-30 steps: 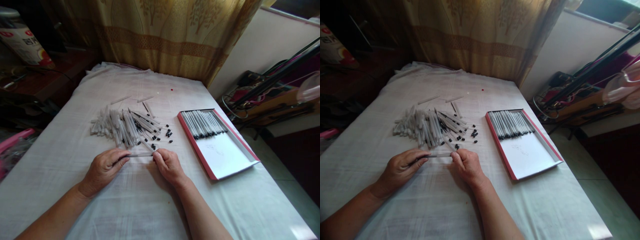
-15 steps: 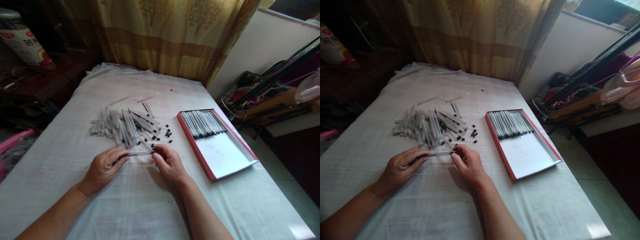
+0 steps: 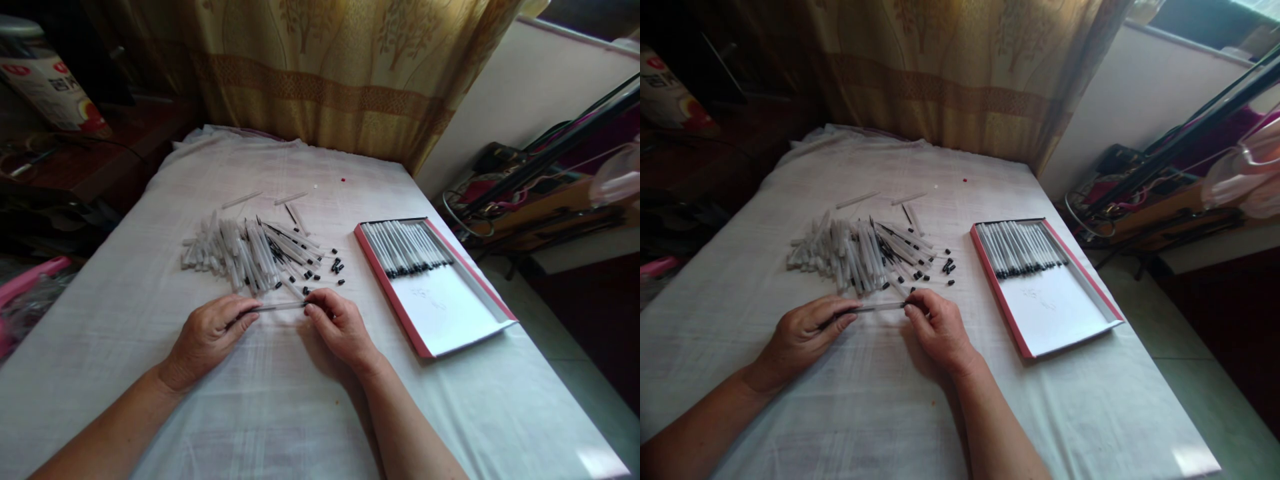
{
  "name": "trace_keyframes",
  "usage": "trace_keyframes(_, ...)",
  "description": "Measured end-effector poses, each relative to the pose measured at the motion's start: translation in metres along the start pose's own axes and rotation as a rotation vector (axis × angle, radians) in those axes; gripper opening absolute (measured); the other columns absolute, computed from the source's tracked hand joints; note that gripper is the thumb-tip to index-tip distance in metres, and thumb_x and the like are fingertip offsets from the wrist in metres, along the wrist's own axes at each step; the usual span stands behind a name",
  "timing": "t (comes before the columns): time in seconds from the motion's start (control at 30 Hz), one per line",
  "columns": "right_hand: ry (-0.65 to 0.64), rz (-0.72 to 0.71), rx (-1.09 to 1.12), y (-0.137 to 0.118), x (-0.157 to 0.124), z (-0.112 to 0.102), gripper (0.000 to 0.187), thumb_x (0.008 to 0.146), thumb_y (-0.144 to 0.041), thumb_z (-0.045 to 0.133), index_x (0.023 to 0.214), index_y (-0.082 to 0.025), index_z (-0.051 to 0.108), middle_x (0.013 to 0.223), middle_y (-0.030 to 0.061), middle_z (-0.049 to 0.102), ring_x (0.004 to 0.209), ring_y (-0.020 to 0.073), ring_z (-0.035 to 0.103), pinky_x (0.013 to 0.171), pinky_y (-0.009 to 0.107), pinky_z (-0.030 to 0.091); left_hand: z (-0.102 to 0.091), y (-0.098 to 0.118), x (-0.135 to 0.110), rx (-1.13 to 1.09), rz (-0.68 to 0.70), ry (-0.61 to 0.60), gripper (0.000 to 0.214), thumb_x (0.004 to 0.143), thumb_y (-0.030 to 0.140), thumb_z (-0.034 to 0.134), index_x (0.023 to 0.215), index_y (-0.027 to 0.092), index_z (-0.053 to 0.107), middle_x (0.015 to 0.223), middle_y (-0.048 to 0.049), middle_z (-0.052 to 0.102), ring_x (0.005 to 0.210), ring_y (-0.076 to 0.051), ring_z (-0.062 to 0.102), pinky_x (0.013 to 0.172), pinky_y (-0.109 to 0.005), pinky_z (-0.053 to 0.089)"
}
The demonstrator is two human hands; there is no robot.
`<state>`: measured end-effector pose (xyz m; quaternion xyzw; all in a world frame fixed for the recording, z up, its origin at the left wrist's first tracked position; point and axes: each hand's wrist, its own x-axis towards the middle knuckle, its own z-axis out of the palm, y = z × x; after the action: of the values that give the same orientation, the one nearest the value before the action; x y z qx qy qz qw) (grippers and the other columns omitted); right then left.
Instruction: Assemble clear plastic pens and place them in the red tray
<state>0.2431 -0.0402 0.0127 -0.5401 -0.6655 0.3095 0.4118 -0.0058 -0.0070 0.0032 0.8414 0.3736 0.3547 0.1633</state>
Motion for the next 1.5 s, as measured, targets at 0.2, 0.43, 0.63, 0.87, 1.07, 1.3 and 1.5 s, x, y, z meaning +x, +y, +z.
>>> trace_keyframes(0.2, 0.039, 0.038, 0.051, 0.0001, 0.0008, -0.0025, 0.011, 0.088, -0.026, 0.054, 0.093, -0.02, 0.062, 0.079, 0.0022, 0.068, 0.069, 0.0146, 0.062, 0.065, 0.025, 0.047, -0.0009, -0.0017, 0.0003, 0.004, -0.026, 0.016, 0.02, 0.092, 0.031, 0.061, 0.107, 0.02, 0.07, 0.095, -0.0037, 0.075, 0.086, -0.016, 0.071, 0.078, -0.023, 0.055)
trace_keyframes(0.43, -0.005, 0.089, 0.011, 0.0034, -0.0002, -0.0042, 0.02, 0.093, -0.032, 0.049, 0.081, -0.02, 0.061, 0.069, 0.0008, 0.066, 0.062, 0.0135, 0.06, 0.061, 0.024, 0.045, -0.0022, -0.0028, -0.0009, 0.014, -0.017, 0.03, 0.018, 0.092, 0.029, 0.06, 0.104, 0.021, 0.07, 0.092, -0.0024, 0.075, 0.083, -0.015, 0.071, 0.078, -0.022, 0.055)
trace_keyframes(0.63, -0.003, 0.052, 0.028, 0.006, -0.0004, -0.0045, 0.015, 0.088, -0.026, 0.056, 0.1, -0.02, 0.064, 0.085, 0.0022, 0.069, 0.07, 0.0135, 0.061, 0.064, 0.024, 0.047, -0.0015, -0.0026, -0.0002, 0.007, -0.041, 0.019, 0.02, 0.092, 0.032, 0.059, 0.103, 0.021, 0.071, 0.092, -0.0035, 0.075, 0.083, -0.016, 0.071, 0.077, -0.024, 0.056)
trace_keyframes(0.87, -0.011, 0.096, 0.04, 0.0057, -0.0002, -0.0049, 0.017, 0.089, -0.029, 0.056, 0.101, -0.02, 0.064, 0.08, 0.0021, 0.069, 0.067, 0.0146, 0.062, 0.063, 0.026, 0.048, -0.0029, -0.0004, 0.0016, -0.008, -0.073, 0.007, 0.021, 0.092, 0.034, 0.058, 0.101, 0.022, 0.072, 0.091, -0.004, 0.076, 0.083, -0.017, 0.072, 0.077, -0.026, 0.056)
trace_keyframes(1.07, -0.017, 0.087, 0.024, 0.0061, -0.0001, -0.0064, 0.015, 0.09, -0.029, 0.054, 0.093, -0.019, 0.065, 0.077, 0.0018, 0.068, 0.066, 0.014, 0.06, 0.061, 0.025, 0.047, -0.0027, -0.0001, 0.0016, -0.01, -0.076, -0.003, 0.021, 0.092, 0.034, 0.058, 0.102, 0.021, 0.072, 0.091, -0.004, 0.075, 0.083, -0.017, 0.071, 0.078, -0.025, 0.056)
trace_keyframes(1.3, -0.018, 0.07, 0.017, 0.0036, 0.0008, -0.006, 0.014, 0.09, -0.028, 0.054, 0.088, -0.02, 0.064, 0.074, 0.0014, 0.069, 0.066, 0.0141, 0.062, 0.063, 0.024, 0.047, -0.0027, -0.0011, 0.0013, -0.017, -0.064, 0.001, 0.019, 0.092, 0.032, 0.059, 0.103, 0.021, 0.071, 0.092, -0.0038, 0.075, 0.084, -0.017, 0.071, 0.079, -0.024, 0.055)
trace_keyframes(1.5, -0.027, 0.105, 0.011, 0.0026, 0.0015, -0.0029, 0.02, 0.091, -0.031, 0.052, 0.077, -0.021, 0.062, 0.066, 0.0008, 0.068, 0.062, 0.0145, 0.062, 0.057, 0.023, 0.046, -0.0022, 0.0013, 0.0031, -0.04, -0.07, 0.025, 0.017, 0.091, 0.032, 0.059, 0.099, 0.022, 0.07, 0.092, -0.0039, 0.074, 0.084, -0.016, 0.07, 0.078, -0.024, 0.055)
